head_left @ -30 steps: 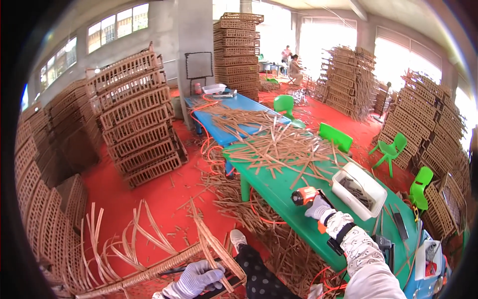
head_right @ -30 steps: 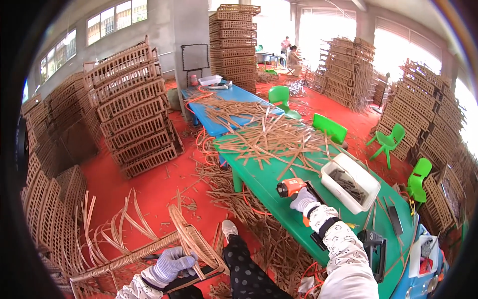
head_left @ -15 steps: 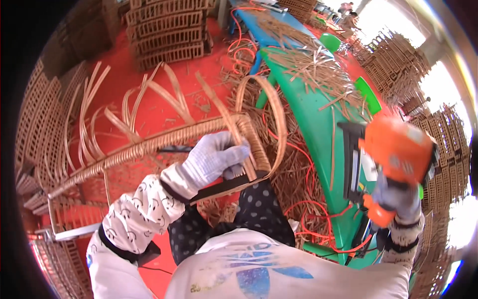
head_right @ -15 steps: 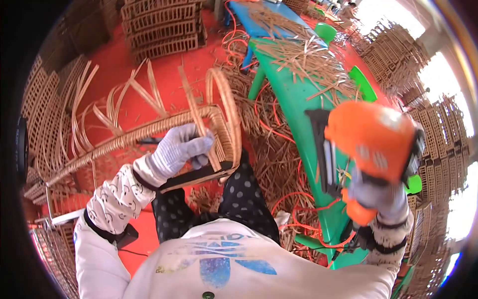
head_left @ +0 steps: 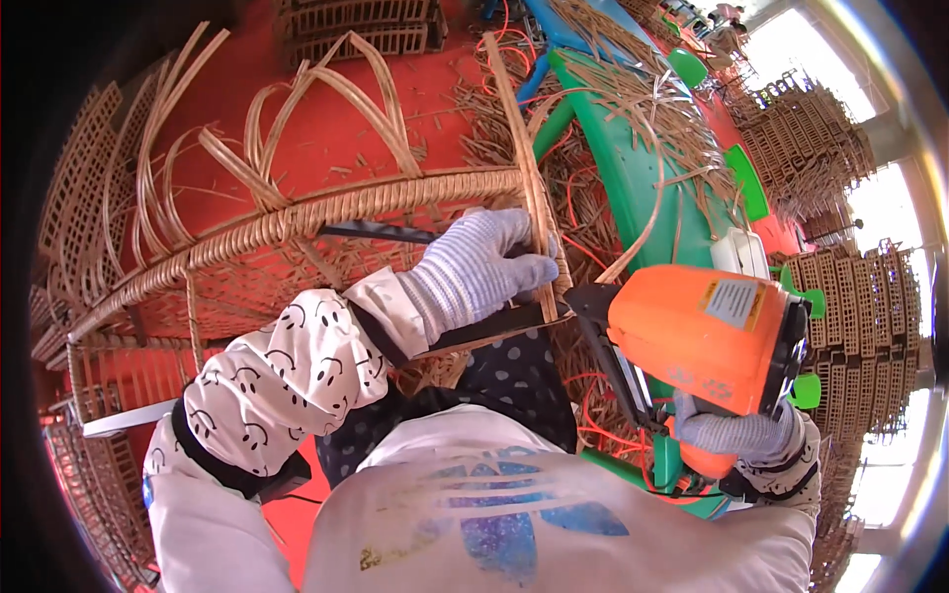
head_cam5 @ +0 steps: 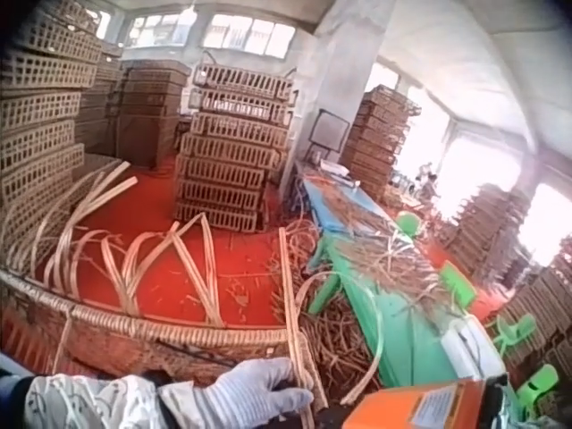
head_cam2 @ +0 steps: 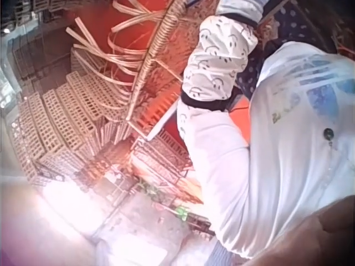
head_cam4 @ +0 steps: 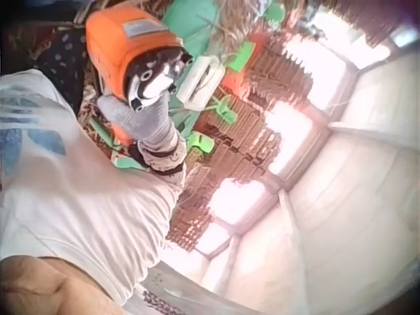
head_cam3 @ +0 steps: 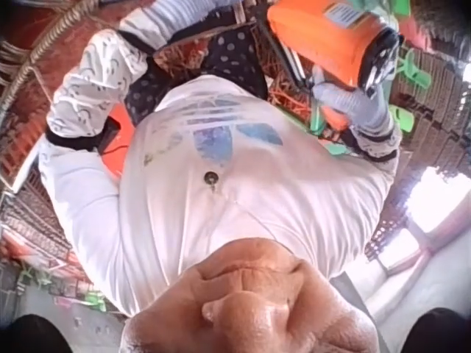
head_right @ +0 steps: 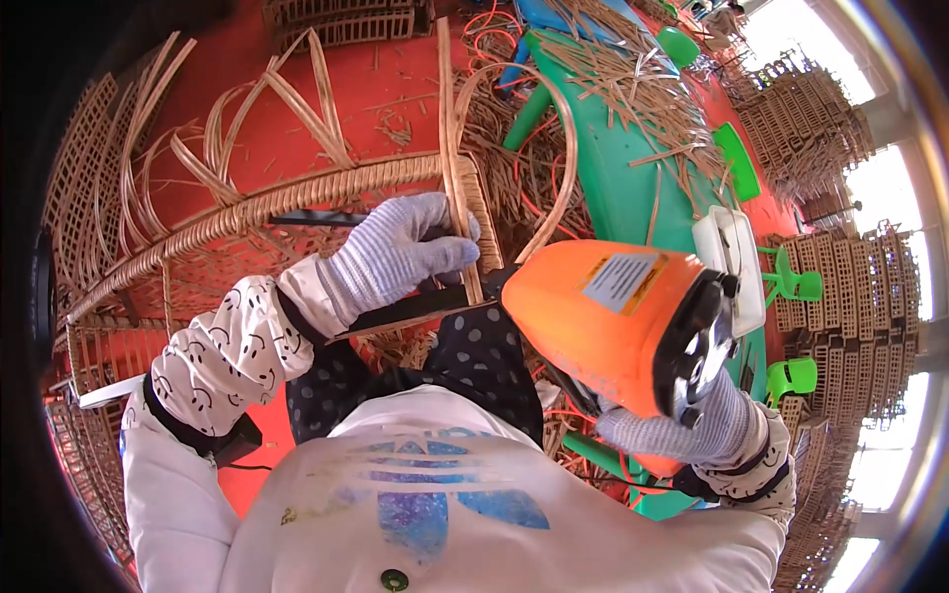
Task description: Assembling and securing wicker or rattan components to a furniture frame using manual weaving and a pneumatic staple gun.
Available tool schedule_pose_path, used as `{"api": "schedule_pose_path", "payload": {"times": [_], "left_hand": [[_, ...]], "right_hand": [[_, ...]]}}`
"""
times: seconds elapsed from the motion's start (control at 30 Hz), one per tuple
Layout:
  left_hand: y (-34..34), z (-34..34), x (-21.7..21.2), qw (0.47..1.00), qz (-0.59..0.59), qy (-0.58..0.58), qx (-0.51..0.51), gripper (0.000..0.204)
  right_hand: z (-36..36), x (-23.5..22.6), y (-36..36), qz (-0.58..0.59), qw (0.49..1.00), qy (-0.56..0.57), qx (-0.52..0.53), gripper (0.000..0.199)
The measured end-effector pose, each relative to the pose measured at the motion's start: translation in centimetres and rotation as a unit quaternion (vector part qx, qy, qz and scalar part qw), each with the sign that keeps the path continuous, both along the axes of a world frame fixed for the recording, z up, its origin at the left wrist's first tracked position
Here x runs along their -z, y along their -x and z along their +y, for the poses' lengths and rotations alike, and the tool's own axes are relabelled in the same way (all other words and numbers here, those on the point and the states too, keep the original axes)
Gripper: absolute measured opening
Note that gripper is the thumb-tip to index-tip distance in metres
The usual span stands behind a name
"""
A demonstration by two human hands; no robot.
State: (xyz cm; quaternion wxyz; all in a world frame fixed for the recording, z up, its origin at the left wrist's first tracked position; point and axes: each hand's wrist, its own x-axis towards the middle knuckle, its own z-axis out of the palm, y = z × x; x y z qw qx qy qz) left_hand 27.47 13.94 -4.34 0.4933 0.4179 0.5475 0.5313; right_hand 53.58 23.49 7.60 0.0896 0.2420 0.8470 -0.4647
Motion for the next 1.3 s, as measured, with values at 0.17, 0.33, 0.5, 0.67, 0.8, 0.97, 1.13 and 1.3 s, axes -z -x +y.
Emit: {"api": "schedule_pose_path", "payload": {"times": [0.17, 0.33, 0.5, 0.67, 0.8, 0.97, 1.13, 1.3], "left_hand": [[-0.3, 0.3, -0.1, 0.997, 0.070, 0.042, -0.010, 0.018], [-0.1, 0.4, -0.5, 0.996, 0.082, 0.033, -0.022, 0.017], [0.1, 0.4, -0.6, 0.993, 0.115, 0.022, -0.017, 0.016], [0.0, 0.4, -0.7, 0.995, 0.091, 0.027, -0.015, 0.015], [0.0, 0.4, -0.6, 0.996, 0.089, 0.026, -0.017, 0.016], [0.0, 0.4, -0.5, 0.994, 0.109, 0.012, -0.018, 0.016], [0.0, 0.5, -0.3, 0.994, 0.106, 0.001, -0.016, 0.016], [-0.1, 0.6, -0.1, 0.990, 0.137, -0.011, -0.024, 0.015]], "right_hand": [[-0.7, -1.0, 0.9, 0.017, 0.989, 0.124, 0.083, 0.033], [-0.9, -2.2, 2.5, -0.031, 0.998, 0.028, 0.035, 0.029], [-1.2, -2.6, 3.0, -0.103, 0.991, 0.054, 0.061, 0.027], [-1.1, -2.2, 2.9, -0.110, 0.994, -0.024, 0.000, 0.018], [-1.4, -2.1, 3.0, -0.066, 0.993, -0.095, -0.033, 0.015], [-2.2, -2.7, 3.6, -0.102, 0.972, 0.098, 0.190, 0.017], [-2.6, -3.4, 4.9, -0.113, 0.962, 0.119, 0.216, 0.019], [-1.6, -4.7, 6.1, -0.274, 0.957, 0.022, 0.086, 0.024]]}}
